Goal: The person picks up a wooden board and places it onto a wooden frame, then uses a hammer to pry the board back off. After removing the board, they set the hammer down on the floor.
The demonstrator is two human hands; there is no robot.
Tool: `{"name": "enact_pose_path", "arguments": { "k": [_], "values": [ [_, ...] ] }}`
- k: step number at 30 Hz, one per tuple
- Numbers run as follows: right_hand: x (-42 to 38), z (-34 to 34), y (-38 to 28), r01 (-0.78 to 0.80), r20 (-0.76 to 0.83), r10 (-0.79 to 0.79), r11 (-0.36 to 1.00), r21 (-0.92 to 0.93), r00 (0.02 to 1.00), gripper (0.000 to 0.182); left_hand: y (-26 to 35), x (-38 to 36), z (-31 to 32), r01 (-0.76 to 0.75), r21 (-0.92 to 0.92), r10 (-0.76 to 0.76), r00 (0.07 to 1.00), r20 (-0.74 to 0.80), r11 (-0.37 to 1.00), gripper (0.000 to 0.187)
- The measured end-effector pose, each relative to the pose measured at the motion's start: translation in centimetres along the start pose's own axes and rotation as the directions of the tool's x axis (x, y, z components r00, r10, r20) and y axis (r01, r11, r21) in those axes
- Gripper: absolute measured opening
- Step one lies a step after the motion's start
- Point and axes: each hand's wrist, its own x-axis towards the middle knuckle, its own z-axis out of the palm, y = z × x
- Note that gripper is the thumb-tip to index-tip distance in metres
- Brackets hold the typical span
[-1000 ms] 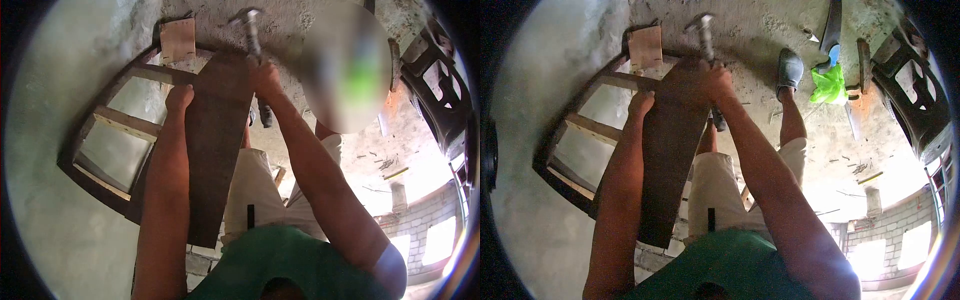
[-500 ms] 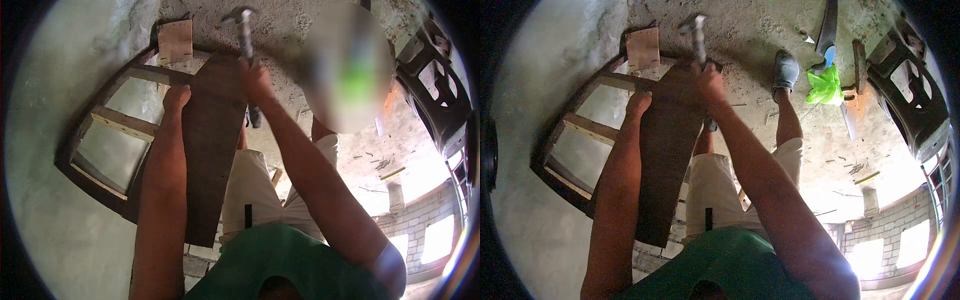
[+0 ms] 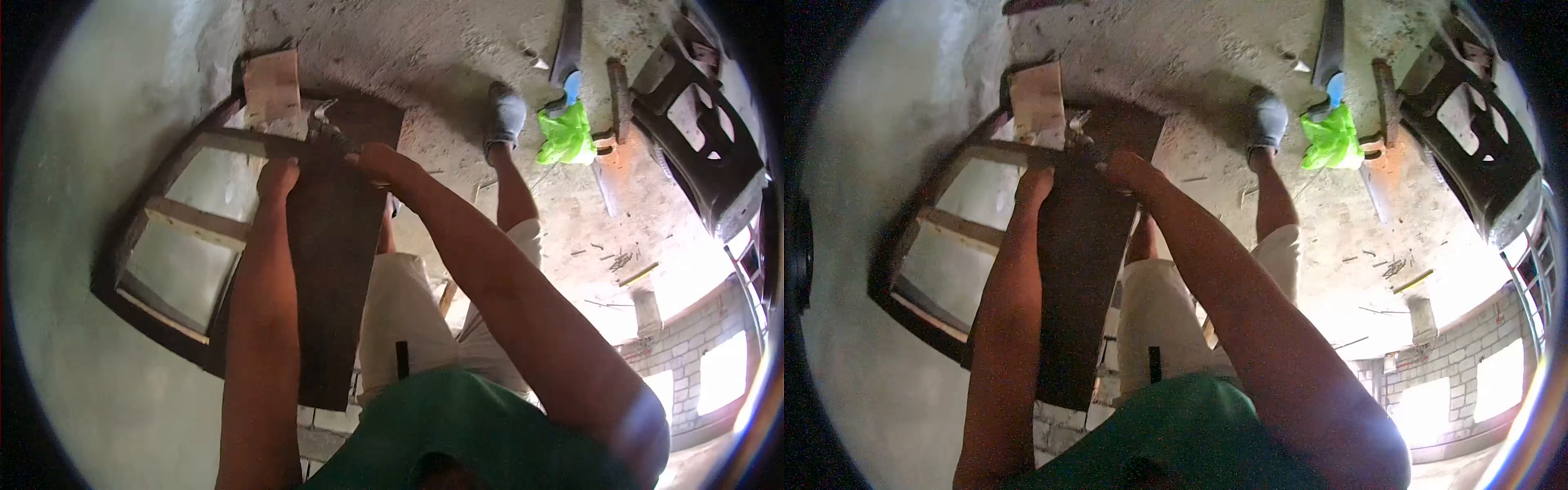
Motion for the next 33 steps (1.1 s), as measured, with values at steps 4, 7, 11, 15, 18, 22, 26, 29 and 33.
{"name": "enact_pose_path", "arguments": {
  "k": [4,7,11,15,18,22,26,29,33],
  "values": [
    [-0.2,-1.8,4.9,0.381,-0.032,-0.412,0.867,-0.322,0.911,0.04,0.1,-0.7,0.6,0.133,-0.001,-0.131,0.976,0.176,0.991,0.041],
    [-0.5,-4.4,6.5,0.083,-0.061,-0.169,0.726,-0.683,0.984,0.038,0.7,-1.0,-0.9,0.081,0.062,-0.088,0.989,0.122,0.995,0.041],
    [-0.7,-4.2,12.6,0.143,-0.55,-0.001,0.966,0.214,0.835,0.039,4.3,-1.8,-8.7,-0.057,-0.254,0.035,0.995,-0.09,0.966,0.043],
    [-7.5,-1.4,15.6,-0.194,-0.148,0.25,0.929,0.316,0.957,0.054,6.3,-9.9,-25.0,-0.324,-0.405,0.254,0.942,-0.219,0.855,0.062],
    [-13.7,-0.3,22.3,-0.112,0.039,0.15,0.512,0.852,0.988,0.047,2.2,-19.9,-30.4,-0.363,-0.62,0.127,0.912,-0.391,0.696,0.064],
    [-29.5,-7.2,9.4,0.074,-0.13,0.002,0.814,0.576,0.991,0.046,-6.0,-39.7,-26.5,-0.191,-0.793,-0.48,0.706,-0.52,0.578,0.05],
    [-40.6,-11.0,-8.9,0.393,-0.012,-0.495,0.676,0.623,0.869,0.05,-16.4,-47.3,-2.0,0.198,-0.176,-0.26,0.835,-0.485,0.964,0.041],
    [-53.1,-10.4,-26.0,0.814,0.377,-0.817,0.537,0.222,0.436,0.05,-12.2,-48.1,10.2,0.348,-0.645,-0.456,0.89,-0.001,0.68,0.041],
    [-64.4,-3.8,-32.3,0.87,0.528,-0.77,-0.069,0.489,-0.358,0.042,-8.8,-47.7,17.4,0.368,-0.854,-0.465,0.868,0.174,0.367,0.058]
  ]
}}
